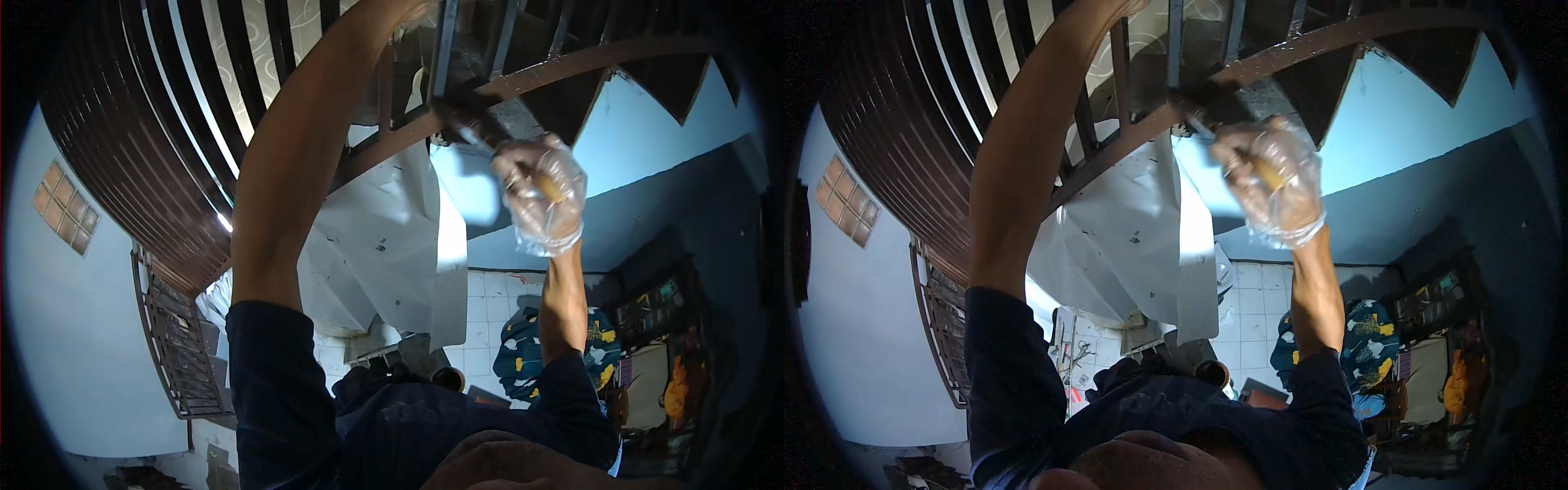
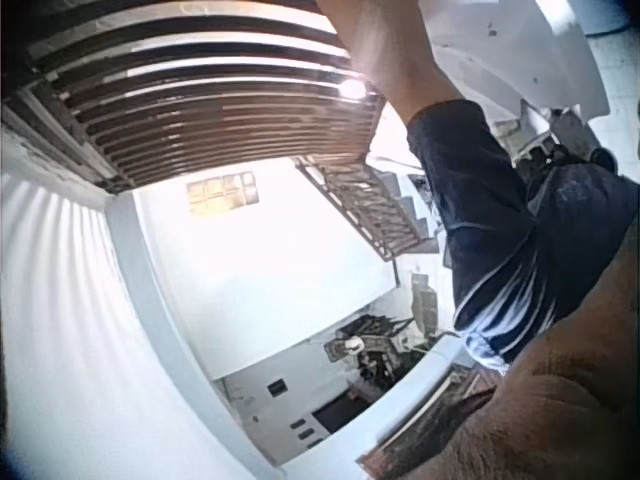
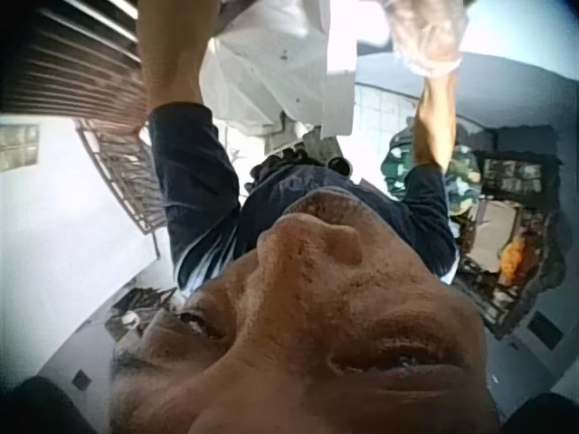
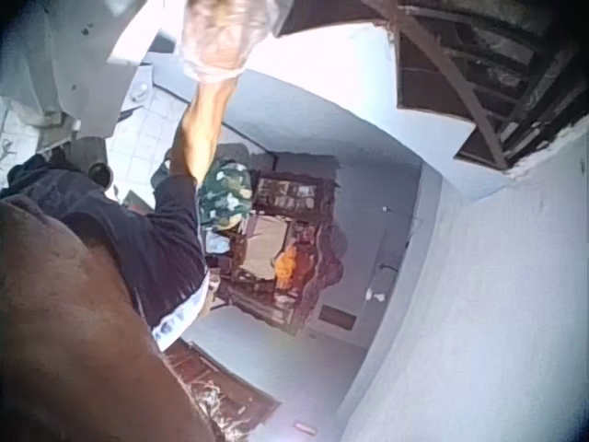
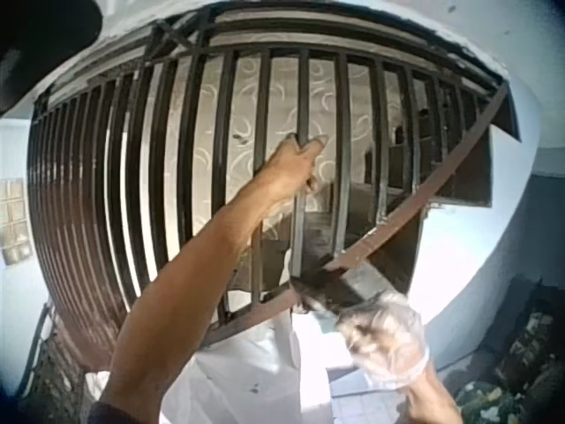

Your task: Painting a metal staircase railing with a brush.

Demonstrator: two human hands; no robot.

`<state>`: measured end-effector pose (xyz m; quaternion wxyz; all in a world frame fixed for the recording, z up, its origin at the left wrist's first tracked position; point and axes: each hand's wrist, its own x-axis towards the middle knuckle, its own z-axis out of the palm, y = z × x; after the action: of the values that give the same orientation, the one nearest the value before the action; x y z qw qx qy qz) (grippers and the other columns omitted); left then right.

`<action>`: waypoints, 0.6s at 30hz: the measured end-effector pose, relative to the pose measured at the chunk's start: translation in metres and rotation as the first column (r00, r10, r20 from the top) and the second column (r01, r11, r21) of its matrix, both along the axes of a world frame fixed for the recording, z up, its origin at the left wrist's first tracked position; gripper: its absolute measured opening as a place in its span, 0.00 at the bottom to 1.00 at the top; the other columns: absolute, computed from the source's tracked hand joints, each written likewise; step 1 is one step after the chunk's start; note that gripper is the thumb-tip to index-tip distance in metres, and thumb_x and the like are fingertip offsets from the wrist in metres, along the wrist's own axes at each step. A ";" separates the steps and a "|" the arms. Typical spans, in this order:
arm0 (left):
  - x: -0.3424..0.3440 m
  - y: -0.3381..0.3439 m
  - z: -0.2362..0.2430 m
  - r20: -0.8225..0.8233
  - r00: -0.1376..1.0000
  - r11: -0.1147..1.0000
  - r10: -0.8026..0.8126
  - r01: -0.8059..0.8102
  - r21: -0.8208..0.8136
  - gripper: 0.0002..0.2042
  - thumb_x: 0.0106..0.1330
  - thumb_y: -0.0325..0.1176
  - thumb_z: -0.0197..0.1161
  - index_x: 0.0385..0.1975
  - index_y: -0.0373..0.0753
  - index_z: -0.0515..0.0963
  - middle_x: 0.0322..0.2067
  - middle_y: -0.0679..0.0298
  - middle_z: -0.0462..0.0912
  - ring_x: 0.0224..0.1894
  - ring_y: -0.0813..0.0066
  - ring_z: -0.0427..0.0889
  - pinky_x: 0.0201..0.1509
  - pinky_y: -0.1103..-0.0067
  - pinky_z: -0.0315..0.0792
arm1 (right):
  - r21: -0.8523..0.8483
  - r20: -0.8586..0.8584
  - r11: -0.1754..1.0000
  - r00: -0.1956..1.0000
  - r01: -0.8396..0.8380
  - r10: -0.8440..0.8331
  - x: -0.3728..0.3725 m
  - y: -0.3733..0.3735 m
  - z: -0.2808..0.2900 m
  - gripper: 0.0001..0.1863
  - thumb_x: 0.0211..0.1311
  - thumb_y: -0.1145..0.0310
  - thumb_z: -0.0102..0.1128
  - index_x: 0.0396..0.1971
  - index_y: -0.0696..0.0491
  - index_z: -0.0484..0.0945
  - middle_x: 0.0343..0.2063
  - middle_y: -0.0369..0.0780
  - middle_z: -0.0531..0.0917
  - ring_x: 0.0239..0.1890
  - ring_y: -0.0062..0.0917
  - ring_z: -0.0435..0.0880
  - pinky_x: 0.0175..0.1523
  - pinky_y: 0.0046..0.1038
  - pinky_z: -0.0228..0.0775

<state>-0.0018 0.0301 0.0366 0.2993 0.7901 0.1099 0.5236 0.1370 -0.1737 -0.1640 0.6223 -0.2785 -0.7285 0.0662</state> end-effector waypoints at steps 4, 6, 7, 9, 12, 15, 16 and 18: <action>-0.012 -0.020 0.000 0.013 1.000 0.999 -0.012 0.013 -0.042 0.32 0.77 0.51 0.56 0.59 0.20 0.66 0.24 0.58 0.77 0.23 0.72 0.78 0.30 0.71 0.72 | 0.423 0.501 0.877 0.748 0.228 -0.435 -0.034 0.016 0.002 0.09 0.71 0.65 0.64 0.37 0.55 0.81 0.33 0.41 0.88 0.30 0.31 0.84 0.37 0.33 0.73; -0.016 -0.024 -0.007 0.023 1.000 0.996 -0.014 0.016 -0.091 0.33 0.77 0.51 0.56 0.61 0.19 0.64 0.23 0.58 0.77 0.23 0.72 0.77 0.29 0.72 0.72 | 0.385 0.484 0.881 0.753 0.275 -0.446 -0.026 0.012 0.012 0.08 0.70 0.66 0.65 0.38 0.56 0.82 0.33 0.43 0.87 0.31 0.32 0.85 0.38 0.33 0.74; -0.016 -0.024 -0.008 0.031 1.000 0.991 -0.005 0.010 -0.135 0.34 0.78 0.50 0.56 0.63 0.18 0.62 0.23 0.59 0.77 0.22 0.73 0.76 0.29 0.72 0.72 | 0.379 0.459 0.877 0.762 0.297 -0.457 -0.017 0.004 0.021 0.08 0.70 0.68 0.65 0.38 0.58 0.82 0.34 0.43 0.87 0.32 0.31 0.85 0.39 0.32 0.75; -0.016 -0.025 -0.006 0.052 0.998 0.992 -0.043 0.049 -0.116 0.36 0.78 0.50 0.56 0.66 0.17 0.59 0.22 0.60 0.76 0.22 0.73 0.76 0.28 0.72 0.71 | 0.147 0.229 0.887 0.857 0.438 -0.462 0.012 -0.014 0.030 0.12 0.72 0.63 0.64 0.42 0.59 0.81 0.34 0.41 0.88 0.31 0.23 0.86 0.36 0.24 0.78; -0.017 -0.025 -0.006 0.043 0.999 0.993 -0.024 0.029 -0.118 0.37 0.77 0.52 0.57 0.65 0.18 0.61 0.22 0.60 0.77 0.23 0.74 0.76 0.28 0.73 0.71 | 0.331 -0.083 0.704 0.763 0.628 -0.641 0.036 -0.032 0.054 0.07 0.71 0.73 0.65 0.41 0.62 0.81 0.34 0.44 0.88 0.33 0.24 0.86 0.39 0.23 0.79; -0.015 -0.025 -0.007 0.055 0.998 0.994 0.002 0.004 -0.107 0.36 0.77 0.52 0.57 0.63 0.18 0.63 0.22 0.60 0.77 0.23 0.74 0.76 0.28 0.73 0.71 | 0.569 -0.043 0.423 0.539 0.705 -0.841 0.047 -0.041 0.056 0.07 0.69 0.76 0.66 0.41 0.64 0.81 0.38 0.47 0.87 0.36 0.26 0.87 0.43 0.28 0.82; -0.015 -0.023 -0.004 0.050 0.999 0.994 -0.018 0.023 -0.107 0.35 0.77 0.52 0.57 0.63 0.19 0.63 0.23 0.60 0.77 0.22 0.74 0.75 0.28 0.73 0.71 | 0.518 -0.040 0.643 0.767 0.563 -0.640 0.066 -0.023 0.030 0.11 0.68 0.70 0.69 0.43 0.61 0.80 0.41 0.43 0.85 0.41 0.26 0.85 0.48 0.30 0.81; -0.006 -0.038 -0.002 0.088 0.987 0.986 -0.134 0.141 -0.086 0.35 0.77 0.52 0.57 0.63 0.20 0.63 0.23 0.62 0.76 0.22 0.75 0.74 0.28 0.73 0.70 | 0.788 0.391 0.413 0.148 0.457 -0.908 0.047 -0.038 0.017 0.10 0.68 0.66 0.66 0.44 0.54 0.81 0.40 0.40 0.83 0.42 0.30 0.84 0.52 0.33 0.78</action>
<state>-0.0078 -0.0080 0.0341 0.3750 0.7591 0.0669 0.5279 0.1838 -0.2115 -0.1466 0.2231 -0.4184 -0.6801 -0.5592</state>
